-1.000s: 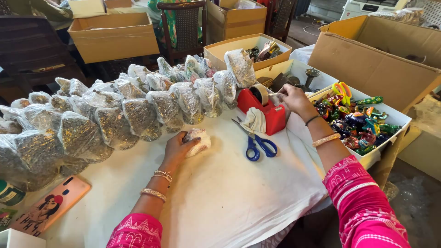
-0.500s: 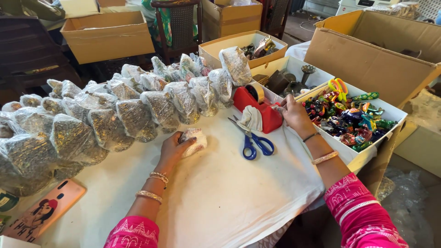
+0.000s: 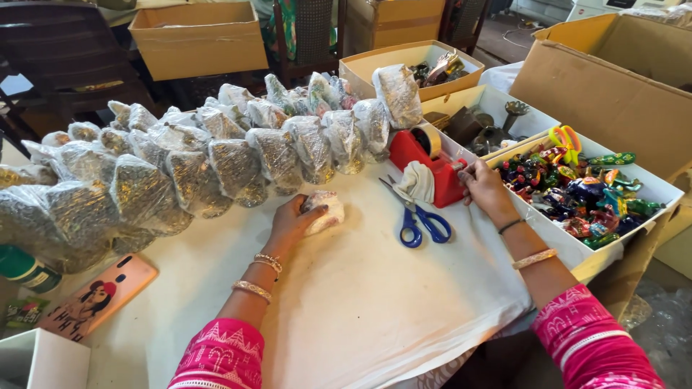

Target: The person cuts a sheet of bubble wrap using scissors and then wraps a small, colorful decorative figurine in it. They fold the bubble wrap around the item and secure it on a table covered with other wrapped packages.

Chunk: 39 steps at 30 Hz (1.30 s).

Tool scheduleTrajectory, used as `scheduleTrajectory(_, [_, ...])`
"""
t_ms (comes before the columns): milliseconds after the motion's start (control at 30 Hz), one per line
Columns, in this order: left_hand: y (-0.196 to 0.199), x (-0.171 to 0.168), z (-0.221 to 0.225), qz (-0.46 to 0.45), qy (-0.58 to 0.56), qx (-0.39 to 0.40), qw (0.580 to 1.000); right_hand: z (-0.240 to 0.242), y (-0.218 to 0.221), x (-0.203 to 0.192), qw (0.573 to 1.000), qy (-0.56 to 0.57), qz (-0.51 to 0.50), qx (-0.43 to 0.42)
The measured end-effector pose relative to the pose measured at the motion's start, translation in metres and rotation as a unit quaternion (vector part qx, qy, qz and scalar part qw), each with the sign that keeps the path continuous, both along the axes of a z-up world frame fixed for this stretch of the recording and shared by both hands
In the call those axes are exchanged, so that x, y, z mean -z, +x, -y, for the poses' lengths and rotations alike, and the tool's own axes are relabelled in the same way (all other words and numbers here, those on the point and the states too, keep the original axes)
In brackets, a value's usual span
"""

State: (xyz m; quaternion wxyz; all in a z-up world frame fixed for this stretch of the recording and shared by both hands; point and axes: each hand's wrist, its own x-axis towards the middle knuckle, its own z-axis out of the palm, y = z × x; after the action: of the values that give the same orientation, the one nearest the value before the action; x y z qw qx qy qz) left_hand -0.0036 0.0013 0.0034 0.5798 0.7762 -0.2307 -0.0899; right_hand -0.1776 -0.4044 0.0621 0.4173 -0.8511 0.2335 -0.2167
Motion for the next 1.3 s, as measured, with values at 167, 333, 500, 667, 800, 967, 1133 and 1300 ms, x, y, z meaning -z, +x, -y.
scheduleTrajectory(167, [0.002,0.001,0.001,0.009,0.019,-0.001,1.000,0.029,0.012,0.029,0.999,0.032,0.021,-0.031])
scheduleTrajectory(333, [0.005,0.006,0.002,0.020,0.001,0.003,1.000,0.050,0.024,0.059,0.988,0.129,0.064,-0.056])
scheduleTrajectory(500, [0.005,0.005,0.003,0.006,0.013,-0.002,1.000,0.039,0.011,0.075,0.976,0.199,0.048,-0.070])
scheduleTrajectory(667, [0.004,0.005,0.002,0.021,0.022,-0.008,0.999,-0.019,-0.023,0.038,0.995,0.070,0.036,-0.062])
scheduleTrajectory(800, [0.004,0.003,0.002,0.018,0.039,-0.016,0.999,-0.077,-0.027,-0.004,0.964,-0.168,0.183,-0.090])
scheduleTrajectory(967, [0.006,0.009,0.002,0.029,0.026,-0.008,0.999,-0.134,0.006,-0.009,0.956,-0.147,0.158,-0.200])
scheduleTrajectory(1133, [0.007,0.006,0.001,0.061,0.071,-0.008,0.996,-0.198,0.038,-0.029,0.918,-0.175,0.160,-0.318])
scheduleTrajectory(1300, [0.001,-0.005,0.000,0.056,0.085,-0.007,0.995,-0.239,0.057,-0.048,0.915,-0.209,0.087,-0.335])
